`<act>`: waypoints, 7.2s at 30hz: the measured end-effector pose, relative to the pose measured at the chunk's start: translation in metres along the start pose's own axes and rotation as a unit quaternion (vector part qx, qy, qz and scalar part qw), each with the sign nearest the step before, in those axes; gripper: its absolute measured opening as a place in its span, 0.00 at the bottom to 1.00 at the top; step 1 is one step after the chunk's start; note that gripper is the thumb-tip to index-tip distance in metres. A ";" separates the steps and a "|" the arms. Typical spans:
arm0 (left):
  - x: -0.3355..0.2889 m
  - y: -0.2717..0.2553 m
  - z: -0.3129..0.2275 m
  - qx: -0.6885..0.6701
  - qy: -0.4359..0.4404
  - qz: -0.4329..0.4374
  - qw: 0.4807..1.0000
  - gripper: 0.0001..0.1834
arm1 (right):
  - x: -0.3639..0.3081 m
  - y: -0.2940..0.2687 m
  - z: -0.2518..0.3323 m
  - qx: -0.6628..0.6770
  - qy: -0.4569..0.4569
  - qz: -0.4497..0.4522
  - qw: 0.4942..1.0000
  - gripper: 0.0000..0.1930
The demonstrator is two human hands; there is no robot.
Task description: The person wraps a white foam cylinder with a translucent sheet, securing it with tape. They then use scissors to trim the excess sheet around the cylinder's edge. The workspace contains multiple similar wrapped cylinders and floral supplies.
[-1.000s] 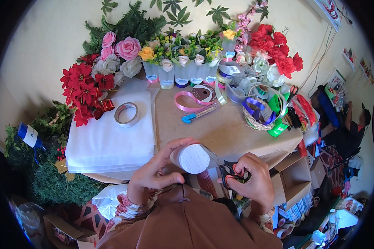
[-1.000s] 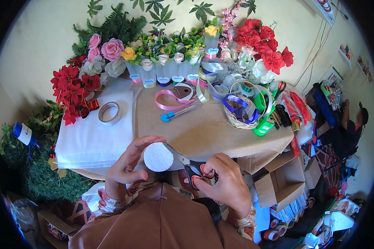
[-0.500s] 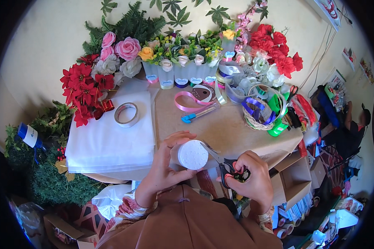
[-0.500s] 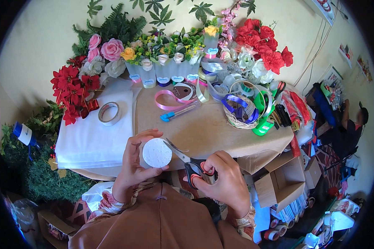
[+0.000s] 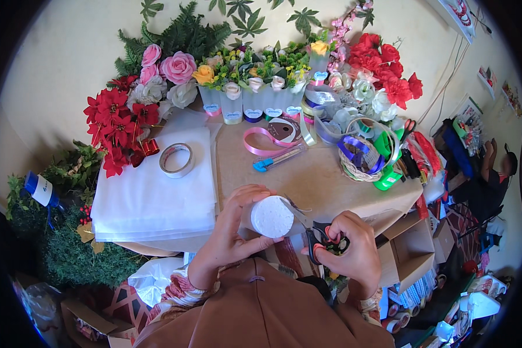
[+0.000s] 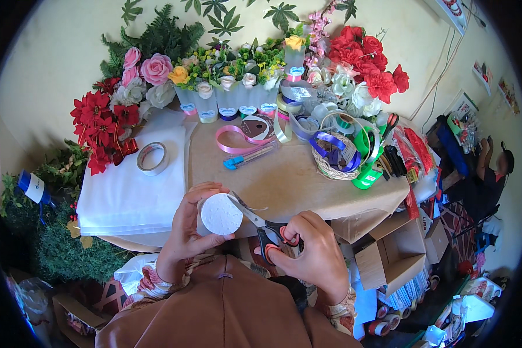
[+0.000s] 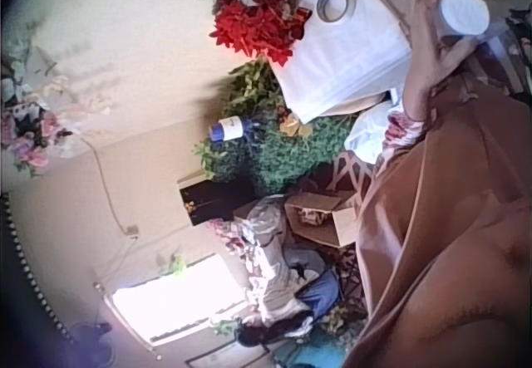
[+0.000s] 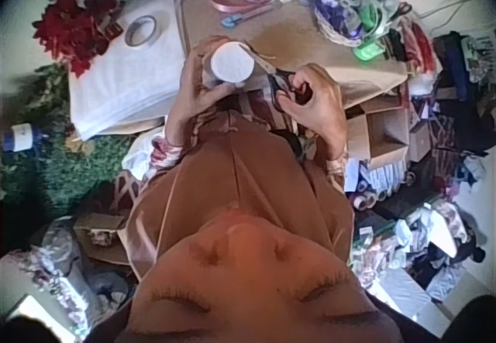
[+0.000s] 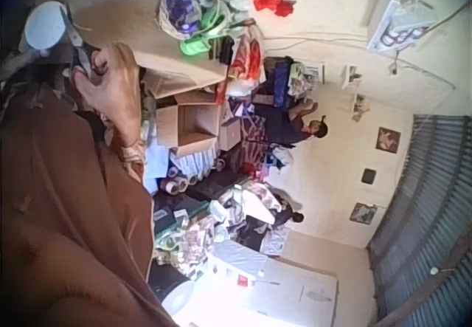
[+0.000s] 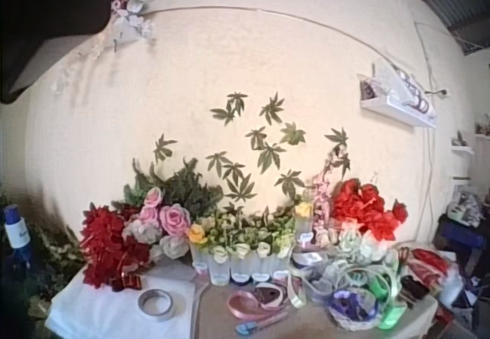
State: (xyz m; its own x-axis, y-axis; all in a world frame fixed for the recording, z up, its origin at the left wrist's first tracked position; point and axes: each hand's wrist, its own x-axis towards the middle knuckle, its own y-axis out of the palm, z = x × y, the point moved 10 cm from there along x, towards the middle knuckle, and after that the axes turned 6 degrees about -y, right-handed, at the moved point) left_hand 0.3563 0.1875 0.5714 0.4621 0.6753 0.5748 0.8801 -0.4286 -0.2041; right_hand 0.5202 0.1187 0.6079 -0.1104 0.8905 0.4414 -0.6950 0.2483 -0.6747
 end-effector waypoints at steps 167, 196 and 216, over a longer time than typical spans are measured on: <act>-0.015 0.034 0.071 -0.774 -0.341 -0.021 0.533 0.38 | 0.032 -0.012 -0.120 -0.360 0.217 0.036 0.907 0.15; -0.042 0.084 0.069 -0.714 -0.445 0.059 0.538 0.40 | 0.110 0.005 -0.012 0.350 -0.118 -0.007 0.929 0.10; -0.024 -0.019 0.065 -0.399 -0.244 -0.212 0.858 0.23 | 0.065 -0.005 -0.025 0.344 -0.055 -0.124 0.929 0.16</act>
State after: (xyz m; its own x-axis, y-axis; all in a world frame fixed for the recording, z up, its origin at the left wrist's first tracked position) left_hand 0.3356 0.2183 0.5104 0.2811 0.9594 0.0229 0.7157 -0.2255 0.6610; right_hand 0.5343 0.1854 0.6253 0.0674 0.7843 0.6167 -0.9942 0.1045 -0.0242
